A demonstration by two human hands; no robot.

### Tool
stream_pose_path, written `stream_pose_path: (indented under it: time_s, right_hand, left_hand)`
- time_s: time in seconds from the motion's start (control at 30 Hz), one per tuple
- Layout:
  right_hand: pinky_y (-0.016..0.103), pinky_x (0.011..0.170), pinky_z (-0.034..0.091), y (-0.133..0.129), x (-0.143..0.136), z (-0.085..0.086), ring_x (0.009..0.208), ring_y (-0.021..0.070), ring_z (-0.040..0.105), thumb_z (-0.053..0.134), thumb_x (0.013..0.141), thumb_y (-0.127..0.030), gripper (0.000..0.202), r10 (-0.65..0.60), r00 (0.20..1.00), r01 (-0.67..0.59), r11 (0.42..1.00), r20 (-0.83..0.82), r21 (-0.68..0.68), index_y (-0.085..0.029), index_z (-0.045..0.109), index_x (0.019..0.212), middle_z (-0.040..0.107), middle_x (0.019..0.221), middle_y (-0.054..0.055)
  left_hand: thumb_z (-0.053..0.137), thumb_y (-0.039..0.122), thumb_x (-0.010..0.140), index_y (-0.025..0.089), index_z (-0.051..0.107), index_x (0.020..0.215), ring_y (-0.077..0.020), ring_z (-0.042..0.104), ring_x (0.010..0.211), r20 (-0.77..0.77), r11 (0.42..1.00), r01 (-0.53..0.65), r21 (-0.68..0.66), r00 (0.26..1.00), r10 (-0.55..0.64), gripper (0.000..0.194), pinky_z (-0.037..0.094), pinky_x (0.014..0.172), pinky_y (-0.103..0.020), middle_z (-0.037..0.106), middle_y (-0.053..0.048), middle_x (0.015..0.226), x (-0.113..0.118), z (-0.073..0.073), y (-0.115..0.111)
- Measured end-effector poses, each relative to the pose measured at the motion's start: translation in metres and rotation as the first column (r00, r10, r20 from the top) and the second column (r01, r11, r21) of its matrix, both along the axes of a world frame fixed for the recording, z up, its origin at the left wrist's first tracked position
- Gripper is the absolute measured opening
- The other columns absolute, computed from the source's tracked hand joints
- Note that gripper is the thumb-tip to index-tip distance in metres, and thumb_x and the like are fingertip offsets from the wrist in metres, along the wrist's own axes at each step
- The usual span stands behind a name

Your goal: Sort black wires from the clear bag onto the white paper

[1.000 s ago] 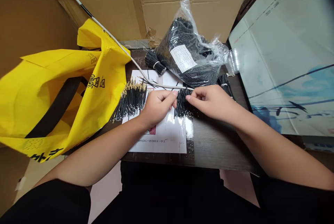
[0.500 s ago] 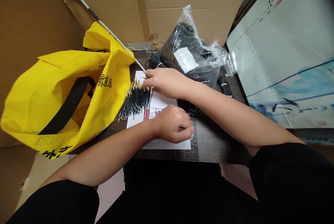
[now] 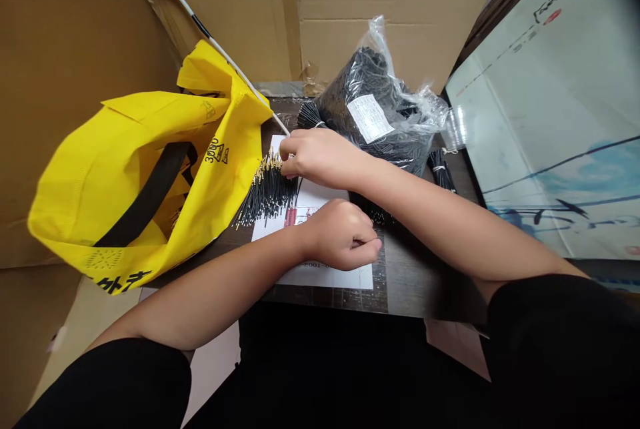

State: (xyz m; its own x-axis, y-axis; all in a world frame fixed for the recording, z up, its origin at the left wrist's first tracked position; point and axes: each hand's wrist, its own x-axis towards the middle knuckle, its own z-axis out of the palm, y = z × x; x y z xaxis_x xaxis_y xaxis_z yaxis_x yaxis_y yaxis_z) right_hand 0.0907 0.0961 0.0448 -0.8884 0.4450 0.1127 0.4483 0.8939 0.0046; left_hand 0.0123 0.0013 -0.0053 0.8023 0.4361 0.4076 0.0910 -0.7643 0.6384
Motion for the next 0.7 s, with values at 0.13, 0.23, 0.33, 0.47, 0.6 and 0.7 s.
stream_pose_path:
  time_s: [0.13, 0.23, 0.33, 0.47, 0.6, 0.7]
  right_hand:
    - [0.032, 0.071, 0.039, -0.015, 0.021, 0.027, 0.093, 0.0168, 0.057, 0.047, 0.102, -0.021, 0.026, 0.027, 0.974, -0.014, 0.998, -0.225, 0.058, -0.022, 0.073, 0.102, 0.064, 0.099, 0.004]
    - [0.031, 0.064, 0.037, -0.032, 0.043, 0.047, 0.081, 0.0145, 0.056, 0.051, 0.103, -0.032, 0.025, -0.099, 0.939, 0.133, 0.988, -0.330, 0.083, -0.022, 0.073, 0.099, 0.064, 0.093, 0.003]
    - [0.031, 0.059, 0.032, -0.046, 0.063, 0.052, 0.077, 0.0154, 0.054, 0.052, 0.102, -0.029, 0.025, -0.095, 0.941, 0.183, 0.950, -0.326, 0.253, -0.023, 0.074, 0.092, 0.063, 0.084, 0.003]
    - [0.031, 0.057, 0.031, -0.054, 0.078, 0.033, 0.072, 0.0136, 0.052, 0.047, 0.103, -0.018, 0.029, 0.070, 0.962, 0.028, 0.936, -0.264, 0.350, -0.023, 0.074, 0.094, 0.065, 0.082, 0.002]
    - [0.030, 0.058, 0.034, -0.060, 0.083, 0.011, 0.072, 0.0128, 0.054, 0.046, 0.103, -0.014, 0.030, 0.167, 0.941, -0.050, 0.929, -0.295, 0.367, -0.019, 0.075, 0.100, 0.068, 0.084, 0.003]
    - [0.030, 0.060, 0.036, -0.064, 0.087, 0.007, 0.075, 0.0135, 0.056, 0.045, 0.102, -0.012, 0.031, 0.147, 0.955, -0.066, 0.952, -0.257, 0.299, -0.018, 0.075, 0.104, 0.071, 0.090, 0.004]
  left_hand:
    - [0.050, 0.022, 0.088, 0.019, 0.037, 0.050, -0.0111, 0.036, 0.050, 0.068, 0.973, -0.026, -0.231, 0.997, 0.042, 0.041, 0.026, 0.053, -0.032, 0.042, 0.002, 0.050, -0.001, 0.002, 0.004]
    - [0.047, 0.024, 0.092, 0.019, 0.051, 0.060, -0.0115, 0.043, 0.055, 0.174, 0.847, -0.144, -0.511, 0.948, 0.267, 0.033, 0.034, 0.056, -0.029, 0.050, 0.001, 0.057, -0.002, 0.002, 0.009]
    - [0.040, 0.031, 0.097, 0.020, 0.048, 0.064, -0.0108, 0.042, 0.054, 0.296, 0.652, -0.218, -0.726, 0.757, 0.582, 0.036, 0.034, 0.052, -0.027, 0.045, 0.001, 0.057, -0.002, -0.001, 0.017]
    - [0.037, 0.046, 0.102, 0.020, 0.051, 0.075, -0.0089, 0.039, 0.050, 0.399, 0.516, -0.030, -0.856, 0.597, 0.696, 0.040, 0.032, 0.045, -0.024, 0.046, 0.001, 0.064, 0.000, -0.004, 0.027]
    - [0.047, 0.045, 0.101, 0.019, 0.056, 0.078, -0.0077, 0.043, 0.054, 0.350, 0.479, -0.066, -0.875, 0.597, 0.722, 0.036, 0.036, 0.046, -0.020, 0.049, 0.000, 0.069, 0.002, -0.003, 0.031]
    - [0.057, 0.033, 0.098, 0.018, 0.058, 0.076, -0.0075, 0.046, 0.058, 0.304, 0.476, -0.149, -0.867, 0.599, 0.741, 0.026, 0.040, 0.050, -0.019, 0.048, 0.001, 0.067, 0.002, -0.001, 0.031]
